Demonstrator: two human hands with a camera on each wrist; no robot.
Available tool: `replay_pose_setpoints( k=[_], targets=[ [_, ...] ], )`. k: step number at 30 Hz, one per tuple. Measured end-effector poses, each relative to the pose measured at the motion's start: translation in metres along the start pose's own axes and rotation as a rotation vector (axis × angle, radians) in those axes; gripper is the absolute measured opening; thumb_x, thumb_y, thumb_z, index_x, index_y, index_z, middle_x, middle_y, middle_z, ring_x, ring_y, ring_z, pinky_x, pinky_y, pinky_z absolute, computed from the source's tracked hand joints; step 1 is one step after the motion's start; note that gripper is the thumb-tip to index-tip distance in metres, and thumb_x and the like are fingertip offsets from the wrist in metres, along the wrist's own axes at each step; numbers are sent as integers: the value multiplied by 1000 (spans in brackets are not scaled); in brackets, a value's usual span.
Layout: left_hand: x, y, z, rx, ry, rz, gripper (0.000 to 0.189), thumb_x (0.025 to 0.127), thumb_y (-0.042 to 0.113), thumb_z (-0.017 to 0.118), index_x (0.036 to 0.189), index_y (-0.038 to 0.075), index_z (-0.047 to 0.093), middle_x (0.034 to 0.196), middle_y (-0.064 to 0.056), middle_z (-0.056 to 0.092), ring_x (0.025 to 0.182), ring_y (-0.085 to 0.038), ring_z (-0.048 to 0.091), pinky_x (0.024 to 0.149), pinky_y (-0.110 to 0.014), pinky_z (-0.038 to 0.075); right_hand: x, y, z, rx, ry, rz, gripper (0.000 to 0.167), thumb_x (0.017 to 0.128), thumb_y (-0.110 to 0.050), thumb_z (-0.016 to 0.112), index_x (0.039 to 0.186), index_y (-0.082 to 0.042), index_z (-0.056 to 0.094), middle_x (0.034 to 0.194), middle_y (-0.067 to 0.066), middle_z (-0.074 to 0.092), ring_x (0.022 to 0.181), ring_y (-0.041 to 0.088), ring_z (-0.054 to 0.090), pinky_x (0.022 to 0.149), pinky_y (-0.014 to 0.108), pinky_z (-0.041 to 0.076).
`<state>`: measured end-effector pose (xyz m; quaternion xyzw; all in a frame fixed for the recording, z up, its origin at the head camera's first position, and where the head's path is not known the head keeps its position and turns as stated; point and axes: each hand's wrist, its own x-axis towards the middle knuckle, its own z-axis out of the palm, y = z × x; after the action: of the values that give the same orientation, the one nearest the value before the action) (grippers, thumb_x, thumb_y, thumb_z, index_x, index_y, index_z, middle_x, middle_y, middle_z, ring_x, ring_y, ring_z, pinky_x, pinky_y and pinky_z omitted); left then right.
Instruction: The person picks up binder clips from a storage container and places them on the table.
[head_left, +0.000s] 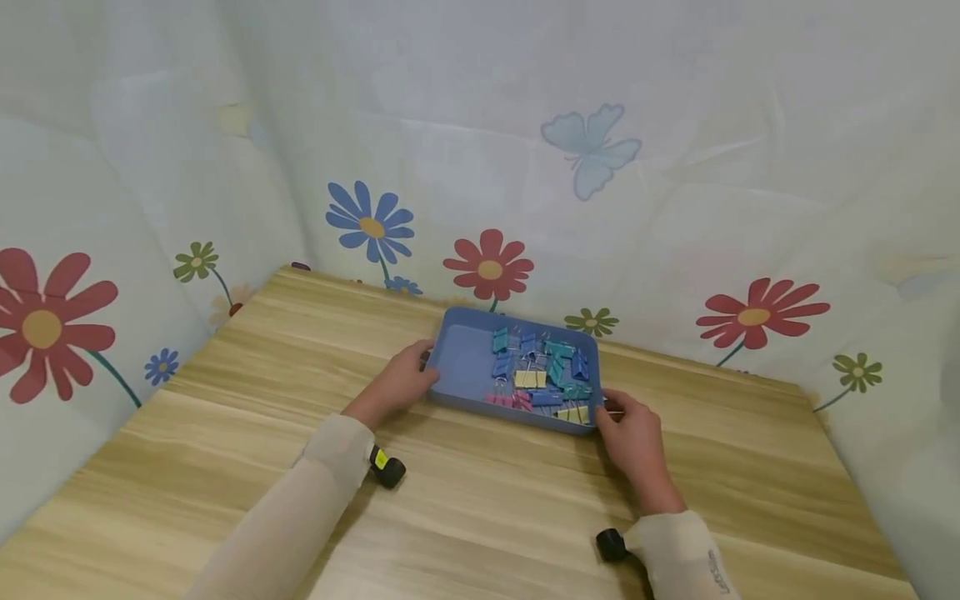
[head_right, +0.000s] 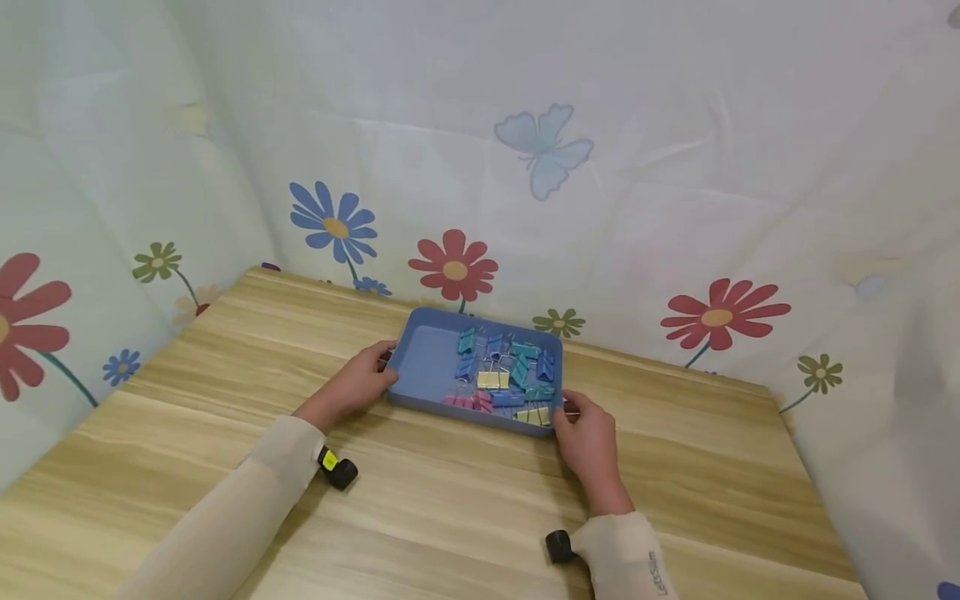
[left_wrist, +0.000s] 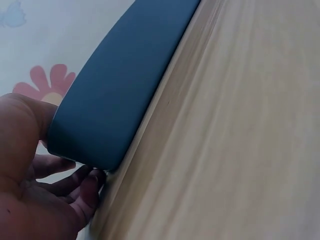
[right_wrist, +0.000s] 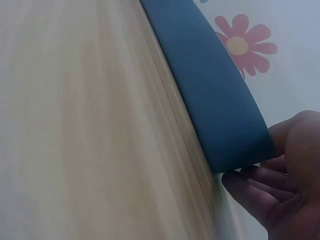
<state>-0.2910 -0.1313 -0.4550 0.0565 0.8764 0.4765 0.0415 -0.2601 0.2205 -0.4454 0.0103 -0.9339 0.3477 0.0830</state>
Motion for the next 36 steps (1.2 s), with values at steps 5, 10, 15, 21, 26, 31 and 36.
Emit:
replay_pose_setpoints(
  k=[5, 10, 15, 21, 26, 31, 36],
  targets=[
    [0, -4, -3, -36, 44, -2, 60, 91, 11, 54, 146, -3, 36, 143, -21, 48, 131, -33, 48, 108, -45, 42, 0, -3, 3, 17, 16, -12, 40, 94, -17, 56, 130, -2, 60, 112, 20, 69, 100, 33, 67, 84, 47, 55],
    [3, -7, -3, -57, 54, 22, 60, 91, 11, 53, 147, -3, 35, 146, -21, 45, 133, -34, 47, 110, -45, 39, 3, -4, 4, 22, 32, -13, 40, 93, -18, 57, 130, -4, 61, 112, 19, 69, 99, 33, 68, 83, 47, 55],
    [1, -5, 1, -85, 33, 22, 60, 91, 10, 53, 147, -2, 35, 145, -20, 46, 130, -34, 50, 108, -45, 42, 0, 1, 3, 7, 24, 15, 40, 93, -20, 58, 130, -4, 60, 112, 20, 69, 100, 33, 68, 84, 48, 55],
    [1, -8, 8, -71, 32, 21, 60, 90, 11, 54, 146, -3, 36, 144, -20, 48, 130, -33, 50, 108, -45, 42, -5, 8, 3, 4, 12, 37, 41, 93, -22, 59, 130, -4, 60, 111, 20, 69, 100, 33, 67, 85, 47, 55],
    [-4, -12, 12, -112, 9, -5, 63, 92, 13, 54, 150, 0, 31, 151, -18, 39, 139, -31, 41, 112, -45, 37, -7, 11, 3, -7, 12, 24, 41, 94, -22, 58, 130, -3, 60, 110, 21, 69, 99, 33, 67, 85, 48, 54],
    [-7, -6, 9, -132, 20, -11, 64, 93, 12, 52, 151, 2, 29, 153, -17, 36, 141, -30, 38, 112, -45, 37, -6, 9, 3, 7, 19, 14, 41, 94, -22, 58, 130, -4, 60, 111, 20, 69, 99, 32, 67, 84, 48, 55],
    [-5, -6, 7, -145, 30, -2, 63, 93, 11, 50, 151, 3, 29, 152, -18, 39, 138, -30, 42, 110, -45, 40, -2, 5, 2, 16, 16, 21, 41, 94, -23, 59, 130, -4, 61, 110, 20, 69, 99, 32, 67, 84, 47, 55]
  ],
)
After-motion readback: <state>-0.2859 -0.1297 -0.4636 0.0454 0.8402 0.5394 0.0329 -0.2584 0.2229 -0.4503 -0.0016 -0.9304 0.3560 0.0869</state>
